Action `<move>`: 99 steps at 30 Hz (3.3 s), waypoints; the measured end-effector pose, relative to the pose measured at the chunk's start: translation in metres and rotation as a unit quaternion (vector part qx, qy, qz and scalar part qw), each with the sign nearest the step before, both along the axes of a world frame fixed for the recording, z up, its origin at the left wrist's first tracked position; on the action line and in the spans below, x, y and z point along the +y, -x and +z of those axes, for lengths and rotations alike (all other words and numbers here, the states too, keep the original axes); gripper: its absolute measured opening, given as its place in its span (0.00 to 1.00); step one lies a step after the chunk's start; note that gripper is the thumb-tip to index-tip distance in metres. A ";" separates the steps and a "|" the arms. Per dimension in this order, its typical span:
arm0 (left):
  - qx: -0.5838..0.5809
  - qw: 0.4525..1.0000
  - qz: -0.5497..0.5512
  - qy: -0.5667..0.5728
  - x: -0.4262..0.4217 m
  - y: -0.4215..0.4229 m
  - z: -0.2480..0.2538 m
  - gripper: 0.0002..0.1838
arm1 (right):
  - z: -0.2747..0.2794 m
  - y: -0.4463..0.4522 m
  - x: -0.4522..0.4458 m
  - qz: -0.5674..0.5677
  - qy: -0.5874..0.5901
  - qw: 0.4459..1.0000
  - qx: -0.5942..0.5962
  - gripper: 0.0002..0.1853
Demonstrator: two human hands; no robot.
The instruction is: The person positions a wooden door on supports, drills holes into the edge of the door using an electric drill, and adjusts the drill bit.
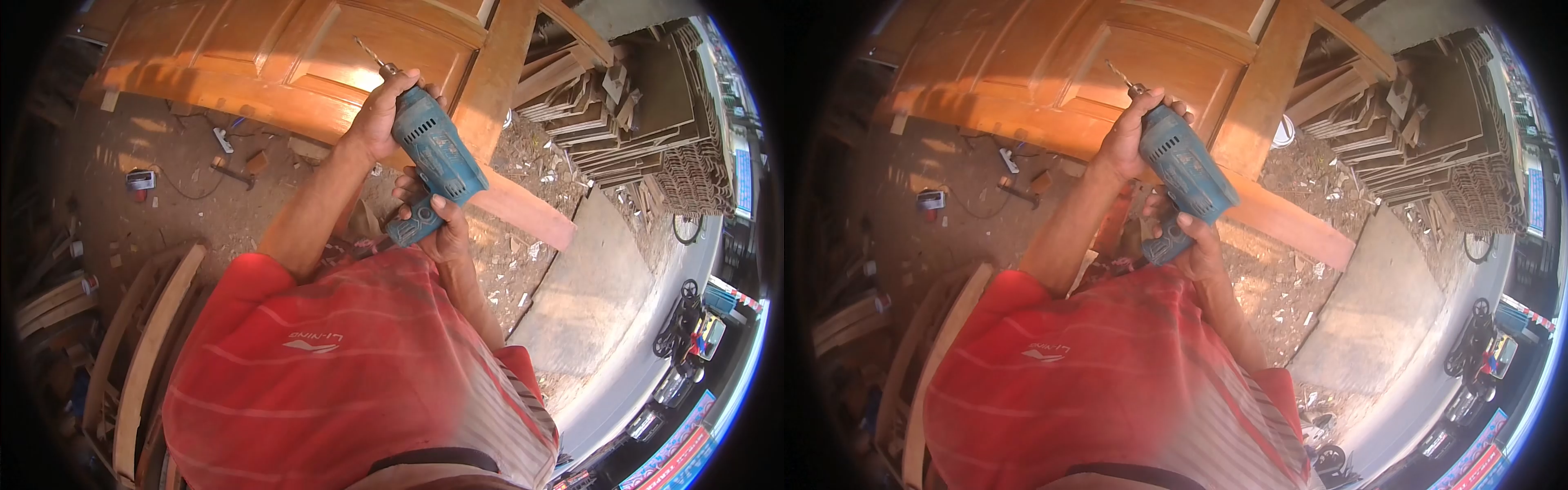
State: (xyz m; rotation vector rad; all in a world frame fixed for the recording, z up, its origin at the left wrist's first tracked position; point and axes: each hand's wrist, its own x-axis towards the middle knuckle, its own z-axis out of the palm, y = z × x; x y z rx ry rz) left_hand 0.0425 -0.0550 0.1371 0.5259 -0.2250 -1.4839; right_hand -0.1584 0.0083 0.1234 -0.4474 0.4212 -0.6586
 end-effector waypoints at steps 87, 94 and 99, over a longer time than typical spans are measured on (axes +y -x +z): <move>0.098 0.987 0.125 0.001 0.012 0.003 0.004 0.27 | 0.022 -0.011 0.017 -0.069 0.020 0.995 0.063 0.33; -0.090 0.977 0.192 -0.001 0.001 -0.037 -0.007 0.12 | 0.013 -0.004 0.020 -0.062 -0.007 0.997 0.052 0.35; -0.178 0.963 0.202 -0.024 -0.003 -0.043 -0.018 0.12 | 0.013 -0.004 0.018 -0.050 -0.008 0.998 0.021 0.36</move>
